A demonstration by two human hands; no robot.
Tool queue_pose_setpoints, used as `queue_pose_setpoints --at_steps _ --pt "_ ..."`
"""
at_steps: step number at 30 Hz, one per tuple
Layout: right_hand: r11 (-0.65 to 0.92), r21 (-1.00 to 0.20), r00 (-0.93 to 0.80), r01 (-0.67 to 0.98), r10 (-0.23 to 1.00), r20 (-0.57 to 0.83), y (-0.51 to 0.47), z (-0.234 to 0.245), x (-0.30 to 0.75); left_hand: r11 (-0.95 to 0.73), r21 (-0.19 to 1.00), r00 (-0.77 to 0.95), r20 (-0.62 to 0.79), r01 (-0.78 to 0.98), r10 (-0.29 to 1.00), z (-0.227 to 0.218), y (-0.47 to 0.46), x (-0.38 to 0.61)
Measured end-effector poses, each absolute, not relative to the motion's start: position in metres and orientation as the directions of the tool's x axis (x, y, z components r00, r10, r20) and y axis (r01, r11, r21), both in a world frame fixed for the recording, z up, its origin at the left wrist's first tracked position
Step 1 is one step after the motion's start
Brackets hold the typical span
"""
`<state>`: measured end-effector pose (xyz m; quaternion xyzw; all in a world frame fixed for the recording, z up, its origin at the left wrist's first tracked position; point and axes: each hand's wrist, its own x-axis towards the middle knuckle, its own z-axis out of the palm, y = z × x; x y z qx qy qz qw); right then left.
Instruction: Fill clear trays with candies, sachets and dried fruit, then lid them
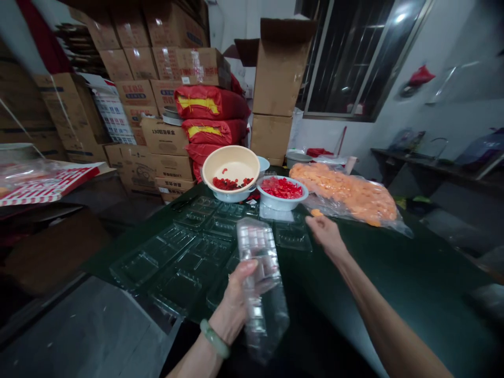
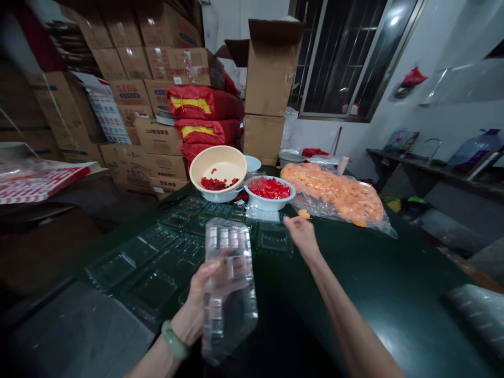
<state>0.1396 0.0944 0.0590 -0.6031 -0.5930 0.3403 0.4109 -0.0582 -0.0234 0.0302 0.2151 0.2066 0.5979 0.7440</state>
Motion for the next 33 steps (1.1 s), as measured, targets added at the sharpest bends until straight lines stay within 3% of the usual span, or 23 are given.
queue_pose_setpoints --at_steps 1,3,5,12,17,24,29,33 --pt "0.079 -0.914 -0.022 0.399 0.997 0.077 0.071 0.065 0.128 0.186 0.589 0.18 -0.07 -0.786 0.981 0.03 -0.024 -0.051" --pt "0.101 -0.961 -0.455 0.259 0.89 -0.029 0.025 0.072 0.106 0.171 0.613 0.151 -0.085 -0.771 0.985 0.03 -0.026 -0.036" --pt "0.041 -0.985 -0.585 0.169 0.809 -0.067 -0.007 0.077 0.091 0.165 0.604 0.161 -0.062 -0.78 0.985 0.032 -0.03 -0.025" --pt "-0.063 -0.992 -0.644 0.109 0.756 -0.119 -0.019 0.07 0.099 0.232 0.652 0.347 0.051 -0.722 0.937 0.03 -0.041 -0.017" --pt "-0.006 -0.992 -0.615 0.125 0.784 -0.082 -0.026 0.074 0.098 0.245 0.693 0.402 0.071 -0.678 0.913 0.029 -0.041 -0.021" --pt "-0.007 -0.992 -0.594 0.125 0.8 -0.08 -0.026 0.075 0.097 0.181 0.75 0.369 0.09 -0.636 0.925 0.037 -0.045 -0.024" --pt "-0.03 -0.993 -0.615 0.116 0.783 -0.096 -0.018 0.065 0.099 0.241 0.733 0.408 0.055 -0.636 0.911 0.031 -0.043 -0.025" --pt "0.055 -0.985 -0.585 0.164 0.809 -0.052 -0.03 0.073 0.095 0.245 0.738 0.38 0.017 -0.629 0.925 0.034 -0.04 -0.026"
